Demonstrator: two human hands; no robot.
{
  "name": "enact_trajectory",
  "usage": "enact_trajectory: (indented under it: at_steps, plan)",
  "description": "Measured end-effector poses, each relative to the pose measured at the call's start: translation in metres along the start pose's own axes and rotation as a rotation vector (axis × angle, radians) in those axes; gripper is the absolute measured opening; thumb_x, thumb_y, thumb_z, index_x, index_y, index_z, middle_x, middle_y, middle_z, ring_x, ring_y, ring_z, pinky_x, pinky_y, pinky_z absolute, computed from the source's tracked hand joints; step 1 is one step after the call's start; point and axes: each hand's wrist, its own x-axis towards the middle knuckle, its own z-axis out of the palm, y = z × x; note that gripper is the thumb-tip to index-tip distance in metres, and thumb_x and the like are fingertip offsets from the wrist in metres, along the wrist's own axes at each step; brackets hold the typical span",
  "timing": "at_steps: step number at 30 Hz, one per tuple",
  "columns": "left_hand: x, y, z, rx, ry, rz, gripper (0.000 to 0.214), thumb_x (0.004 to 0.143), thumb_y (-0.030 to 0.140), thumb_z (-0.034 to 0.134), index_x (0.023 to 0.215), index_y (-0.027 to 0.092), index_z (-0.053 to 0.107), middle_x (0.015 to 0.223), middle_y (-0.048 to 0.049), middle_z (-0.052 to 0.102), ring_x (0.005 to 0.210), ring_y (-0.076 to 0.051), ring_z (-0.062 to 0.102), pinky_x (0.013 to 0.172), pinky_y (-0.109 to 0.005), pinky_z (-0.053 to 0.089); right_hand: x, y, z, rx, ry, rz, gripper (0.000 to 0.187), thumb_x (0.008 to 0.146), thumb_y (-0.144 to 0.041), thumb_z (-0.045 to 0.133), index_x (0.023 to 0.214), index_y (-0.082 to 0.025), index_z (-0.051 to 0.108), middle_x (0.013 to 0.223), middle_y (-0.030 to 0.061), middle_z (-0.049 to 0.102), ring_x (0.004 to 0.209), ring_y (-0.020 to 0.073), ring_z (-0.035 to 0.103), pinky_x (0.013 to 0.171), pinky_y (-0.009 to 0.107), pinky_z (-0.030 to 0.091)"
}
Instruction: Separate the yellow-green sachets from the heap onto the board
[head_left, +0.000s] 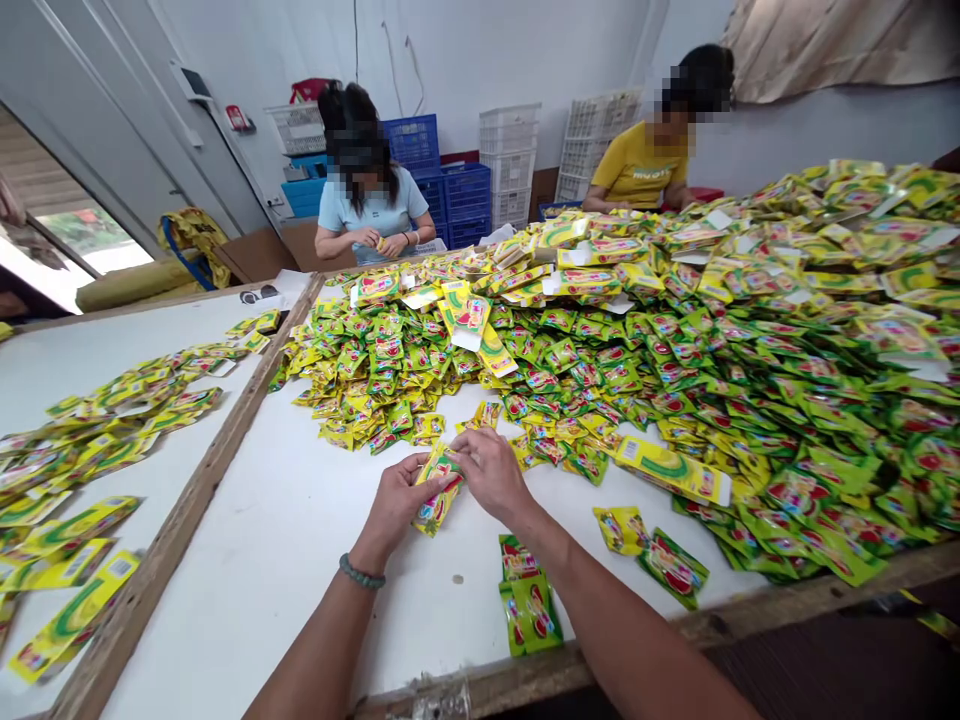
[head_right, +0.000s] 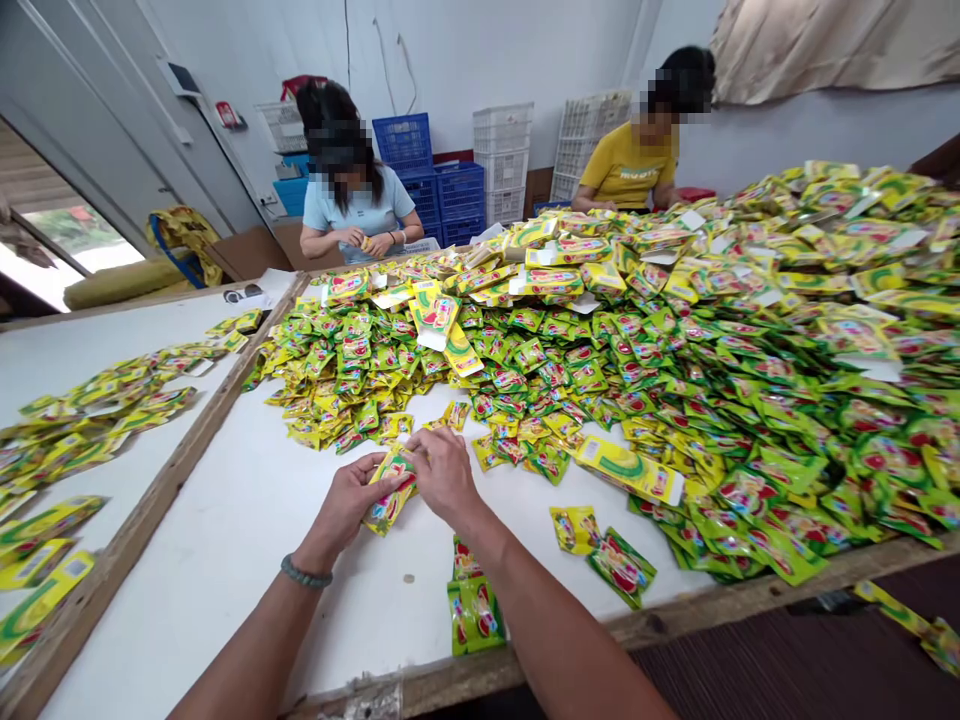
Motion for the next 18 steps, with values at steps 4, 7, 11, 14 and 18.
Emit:
enact_trajectory:
  at_steps: [4,7,11,14,18]
  plan:
    - [0.000,0.000,-0.001,-0.045,0.013,-0.004,0.043,0.059,0.031,0.079,0.096,0.014,0.062,0.082,-0.0044,0.072,0.064,-0.016,0.065,0.062,-0.026,0.049,-0.002,-0.003,0.004,0.073,-0.028,0.027,0.009,0.083,-0.025,0.053,0.085,-0.021,0.061,0.087,0.0028,0.065,0.091,0.0182,0.058,0.087,0.035,0.038]
    - [-0.002,0.003,-0.001,-0.071,0.017,0.013,0.042,0.062,0.033,0.077,0.096,0.013,0.062,0.079,-0.0039,0.071,0.063,-0.015,0.064,0.062,-0.026,0.049,-0.005,-0.006,0.006,0.112,-0.092,0.064,0.013,0.083,-0.024,0.051,0.094,-0.021,0.057,0.095,0.0034,0.065,0.094,0.0181,0.058,0.093,0.038,0.034]
    - [-0.006,0.007,0.001,-0.085,0.023,0.039,0.039,0.066,0.038,0.073,0.094,0.013,0.062,0.077,-0.0045,0.070,0.065,-0.016,0.064,0.063,-0.027,0.049,-0.008,-0.013,0.008,0.113,-0.266,0.033,0.015,0.087,-0.028,0.046,0.096,-0.023,0.056,0.095,0.0007,0.065,0.089,0.0161,0.059,0.102,0.044,0.022]
    - [-0.004,0.010,0.005,-0.097,-0.022,0.038,0.041,0.069,0.039,0.070,0.100,0.014,0.061,0.084,-0.0055,0.070,0.070,-0.017,0.065,0.066,-0.027,0.049,-0.010,-0.018,0.011,0.112,-0.197,0.045,0.022,0.082,-0.033,0.055,0.102,-0.023,0.055,0.096,0.0015,0.064,0.091,0.0172,0.058,0.103,0.045,0.018]
    - [-0.006,0.019,-0.002,0.006,-0.061,0.021,0.048,0.068,0.041,0.070,0.107,0.016,0.059,0.088,-0.0061,0.070,0.078,-0.021,0.065,0.069,-0.029,0.050,-0.013,-0.022,0.017,0.089,-0.077,0.006,0.020,0.077,-0.025,0.063,0.097,-0.024,0.060,0.101,0.0035,0.062,0.105,0.0210,0.050,0.098,0.039,0.029]
